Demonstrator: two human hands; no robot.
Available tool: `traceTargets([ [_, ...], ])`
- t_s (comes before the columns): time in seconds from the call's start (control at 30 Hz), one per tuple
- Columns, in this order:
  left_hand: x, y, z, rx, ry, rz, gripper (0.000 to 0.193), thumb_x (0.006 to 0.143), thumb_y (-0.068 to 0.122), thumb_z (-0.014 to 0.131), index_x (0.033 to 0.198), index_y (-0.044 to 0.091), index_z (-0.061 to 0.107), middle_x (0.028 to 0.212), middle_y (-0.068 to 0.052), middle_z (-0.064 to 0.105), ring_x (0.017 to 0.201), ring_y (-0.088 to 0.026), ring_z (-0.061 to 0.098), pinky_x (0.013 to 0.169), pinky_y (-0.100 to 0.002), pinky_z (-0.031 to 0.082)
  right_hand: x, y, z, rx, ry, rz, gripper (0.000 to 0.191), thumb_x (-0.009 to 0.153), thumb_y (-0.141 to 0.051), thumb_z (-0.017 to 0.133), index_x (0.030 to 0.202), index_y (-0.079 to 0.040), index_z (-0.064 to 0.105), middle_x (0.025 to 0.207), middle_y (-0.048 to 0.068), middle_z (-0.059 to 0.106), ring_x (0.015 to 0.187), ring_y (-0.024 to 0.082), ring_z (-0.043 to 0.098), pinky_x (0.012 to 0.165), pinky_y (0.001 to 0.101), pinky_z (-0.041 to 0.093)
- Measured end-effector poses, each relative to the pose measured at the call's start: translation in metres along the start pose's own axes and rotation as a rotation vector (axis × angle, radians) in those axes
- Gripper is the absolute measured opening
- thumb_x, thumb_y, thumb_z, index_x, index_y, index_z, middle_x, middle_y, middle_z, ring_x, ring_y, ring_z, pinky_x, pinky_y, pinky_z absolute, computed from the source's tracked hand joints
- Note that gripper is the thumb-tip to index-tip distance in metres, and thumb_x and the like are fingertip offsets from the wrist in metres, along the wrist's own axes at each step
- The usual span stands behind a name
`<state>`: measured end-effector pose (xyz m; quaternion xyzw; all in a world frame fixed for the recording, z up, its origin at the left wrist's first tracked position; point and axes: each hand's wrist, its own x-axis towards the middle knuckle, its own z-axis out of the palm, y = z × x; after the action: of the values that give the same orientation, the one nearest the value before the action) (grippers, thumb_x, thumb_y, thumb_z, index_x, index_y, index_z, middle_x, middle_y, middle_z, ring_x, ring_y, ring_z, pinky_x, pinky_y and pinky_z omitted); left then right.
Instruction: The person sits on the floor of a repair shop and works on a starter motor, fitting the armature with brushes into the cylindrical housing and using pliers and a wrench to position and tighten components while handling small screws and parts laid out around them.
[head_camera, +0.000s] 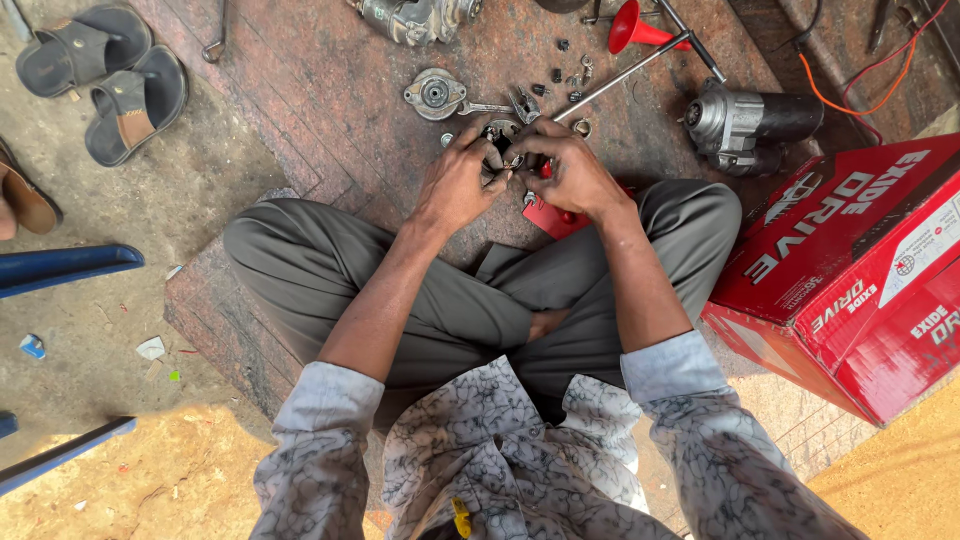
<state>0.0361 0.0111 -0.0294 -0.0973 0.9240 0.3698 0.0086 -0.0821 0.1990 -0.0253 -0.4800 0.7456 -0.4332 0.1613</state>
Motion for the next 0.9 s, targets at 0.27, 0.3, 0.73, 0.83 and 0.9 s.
traceTargets([
  [0.27, 0.000, -0.006, 0.003, -0.012, 0.051, 0.096, 0.045, 0.079, 0.021, 0.087, 0.114, 0.001, 0.067, 0.156, -0.017, 0.045, 0.129, -0.039, 0.059, 0.102, -0.049, 0.053, 0.019, 0.001, -0.003, 0.134, -0.050, 0.263, 0.016, 0.095, -0.009, 0.075, 0.106, 0.001, 0.069, 0.098, 0.012, 0.071, 0.091, 0.025, 0.070, 0.082, 0.0383, 0.056],
  [0.3, 0.000, -0.006, 0.004, -0.012, 0.037, 0.083, 0.046, 0.078, 0.021, 0.087, 0.114, 0.001, 0.067, 0.156, -0.017, 0.045, 0.129, -0.039, 0.059, 0.102, -0.049, 0.053, 0.020, 0.002, -0.002, 0.104, -0.035, 0.233, 0.017, 0.095, -0.008, 0.076, 0.107, 0.002, 0.069, 0.098, 0.013, 0.071, 0.091, 0.026, 0.070, 0.083, 0.0389, 0.055],
  [0.73, -0.002, 0.004, 0.007, 0.100, 0.028, 0.072, 0.052, 0.080, 0.032, 0.089, 0.117, 0.001, 0.069, 0.158, -0.018, 0.036, 0.124, -0.039, 0.060, 0.098, -0.050, 0.052, 0.009, 0.045, -0.002, 0.556, 0.383, 0.445, 0.016, 0.106, -0.011, 0.065, 0.115, 0.002, 0.068, 0.094, 0.004, 0.072, 0.066, 0.008, 0.064, 0.062, 0.0248, 0.055],
  [0.83, 0.005, 0.009, 0.012, 0.276, 0.155, 0.194, 0.046, 0.075, 0.030, 0.091, 0.106, 0.002, 0.071, 0.160, -0.015, 0.029, 0.137, -0.041, 0.056, 0.101, -0.051, 0.053, 0.003, 0.055, 0.001, 0.475, 0.287, 0.472, 0.014, 0.105, -0.007, 0.069, 0.115, 0.004, 0.069, 0.088, 0.007, 0.070, 0.071, 0.010, 0.065, 0.066, 0.0260, 0.056],
  [0.9, 0.007, 0.009, 0.013, 0.136, 0.035, 0.050, 0.048, 0.078, 0.027, 0.089, 0.112, 0.000, 0.068, 0.165, -0.017, 0.018, 0.132, -0.039, 0.058, 0.098, -0.049, 0.055, 0.000, 0.057, 0.006, 0.542, 0.242, 0.479, 0.018, 0.102, -0.006, 0.068, 0.118, 0.002, 0.068, 0.095, 0.004, 0.073, 0.075, 0.008, 0.066, 0.069, 0.0250, 0.057],
])
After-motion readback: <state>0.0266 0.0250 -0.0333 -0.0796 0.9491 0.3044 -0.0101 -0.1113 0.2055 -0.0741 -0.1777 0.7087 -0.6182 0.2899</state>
